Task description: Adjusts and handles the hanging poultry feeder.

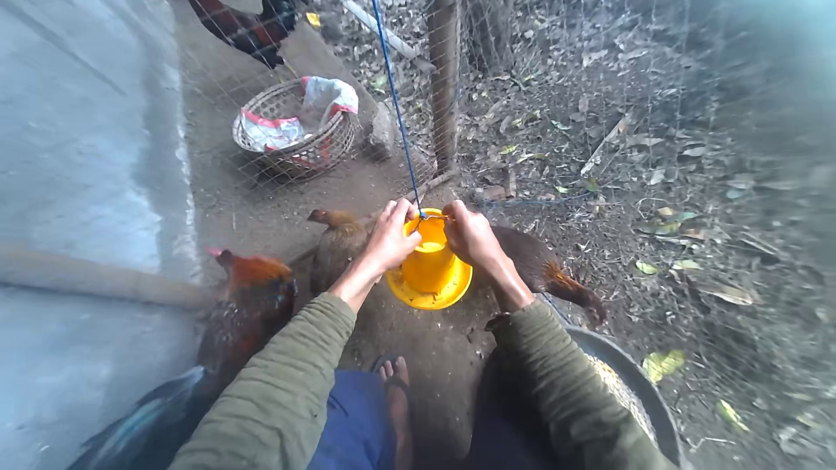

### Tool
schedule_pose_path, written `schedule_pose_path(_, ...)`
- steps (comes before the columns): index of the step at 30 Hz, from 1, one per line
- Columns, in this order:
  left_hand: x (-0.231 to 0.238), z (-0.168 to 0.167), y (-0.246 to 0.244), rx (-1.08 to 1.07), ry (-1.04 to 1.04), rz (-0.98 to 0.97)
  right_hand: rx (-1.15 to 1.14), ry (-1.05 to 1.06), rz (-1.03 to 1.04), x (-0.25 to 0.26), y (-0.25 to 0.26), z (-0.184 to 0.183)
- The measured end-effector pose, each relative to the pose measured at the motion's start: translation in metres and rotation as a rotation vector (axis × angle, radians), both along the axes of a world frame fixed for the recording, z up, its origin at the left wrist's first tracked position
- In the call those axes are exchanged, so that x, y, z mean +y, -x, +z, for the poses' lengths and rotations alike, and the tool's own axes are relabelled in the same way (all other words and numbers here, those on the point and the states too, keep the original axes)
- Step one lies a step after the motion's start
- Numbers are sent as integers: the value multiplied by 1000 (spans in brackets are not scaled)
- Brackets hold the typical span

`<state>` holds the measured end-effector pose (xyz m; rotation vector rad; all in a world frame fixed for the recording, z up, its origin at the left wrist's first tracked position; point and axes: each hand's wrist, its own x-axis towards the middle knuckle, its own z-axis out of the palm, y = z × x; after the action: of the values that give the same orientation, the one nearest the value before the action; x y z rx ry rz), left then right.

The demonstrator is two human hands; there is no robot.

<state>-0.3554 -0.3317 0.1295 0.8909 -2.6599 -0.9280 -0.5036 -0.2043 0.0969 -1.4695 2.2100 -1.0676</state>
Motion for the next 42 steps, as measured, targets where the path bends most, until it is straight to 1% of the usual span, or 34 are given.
schedule_pose_path(3,1,1,-1,-10,-3,-21,0,84,18,1,4,-6)
schedule_pose_path(10,-1,-3,-8,27,-46,-59,-39,129,21,6,7,-8)
schedule_pose_path(13,1,-4,-5,59,-33,1,-60,118,-26,5,7,-9)
schedule_pose_path(17,6,-8,1,98,-3,110,-80,62,-107,1,-4,1)
schedule_pose_path(21,7,-6,5,-26,-144,232,-28,84,-161,-2,-14,1)
schedule_pose_path(25,13,-5,2,-165,-177,250,68,126,-147,-3,-23,-7)
schedule_pose_path(28,12,5,7,-175,-154,240,-24,-7,-72,-5,-22,12)
schedule_pose_path(30,12,2,6,-173,-119,233,-113,-137,-17,-6,-22,18)
schedule_pose_path(32,11,-5,5,-160,-79,223,-148,-203,-18,-6,-21,16)
schedule_pose_path(37,12,-23,10,-108,-28,221,-135,-282,-93,-15,-16,9)
schedule_pose_path(40,15,-19,10,-119,-13,189,-90,-271,-137,-16,-13,3)
schedule_pose_path(42,15,-14,13,-109,-13,171,-78,-291,-150,-15,-10,7)
